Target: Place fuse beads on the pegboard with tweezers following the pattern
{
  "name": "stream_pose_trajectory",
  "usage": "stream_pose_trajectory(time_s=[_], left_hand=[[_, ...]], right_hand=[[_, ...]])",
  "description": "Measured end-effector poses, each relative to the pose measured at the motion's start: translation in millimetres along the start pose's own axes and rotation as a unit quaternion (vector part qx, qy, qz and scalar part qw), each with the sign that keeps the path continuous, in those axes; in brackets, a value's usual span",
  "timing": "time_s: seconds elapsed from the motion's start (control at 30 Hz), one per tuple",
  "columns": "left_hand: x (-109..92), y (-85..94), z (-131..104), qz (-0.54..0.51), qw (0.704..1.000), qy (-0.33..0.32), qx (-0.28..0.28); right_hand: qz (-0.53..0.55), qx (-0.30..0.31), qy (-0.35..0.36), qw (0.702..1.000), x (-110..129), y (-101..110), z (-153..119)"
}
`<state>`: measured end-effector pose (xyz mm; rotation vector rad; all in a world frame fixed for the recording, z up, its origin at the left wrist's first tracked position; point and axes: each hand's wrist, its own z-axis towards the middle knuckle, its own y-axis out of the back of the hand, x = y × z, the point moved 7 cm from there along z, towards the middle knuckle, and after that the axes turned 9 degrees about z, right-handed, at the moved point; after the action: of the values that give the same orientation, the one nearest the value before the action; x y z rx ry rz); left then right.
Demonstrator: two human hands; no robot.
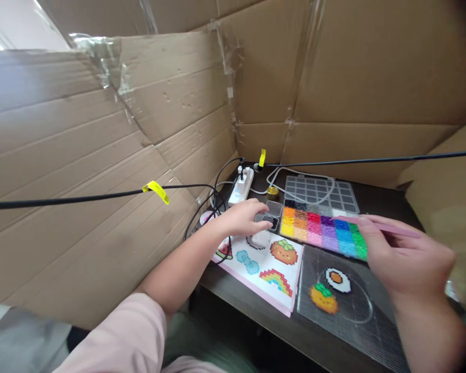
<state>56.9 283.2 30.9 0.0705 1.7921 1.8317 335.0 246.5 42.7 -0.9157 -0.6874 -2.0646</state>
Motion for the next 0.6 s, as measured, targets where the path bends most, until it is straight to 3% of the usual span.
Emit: stream_pose_trajectory(time_s=[0.27,0.6], left_hand=[[7,-13.3,3,0.022,0.999,-0.018,0.037],[13,-6.9,0,-0.037,0.998,-0.049,-0.024]], right_hand=[[-0.014,0.005,-0.009,1.0,7,-3,-2],[-0.011,0.021,0.011,1.0,1,-8,0]])
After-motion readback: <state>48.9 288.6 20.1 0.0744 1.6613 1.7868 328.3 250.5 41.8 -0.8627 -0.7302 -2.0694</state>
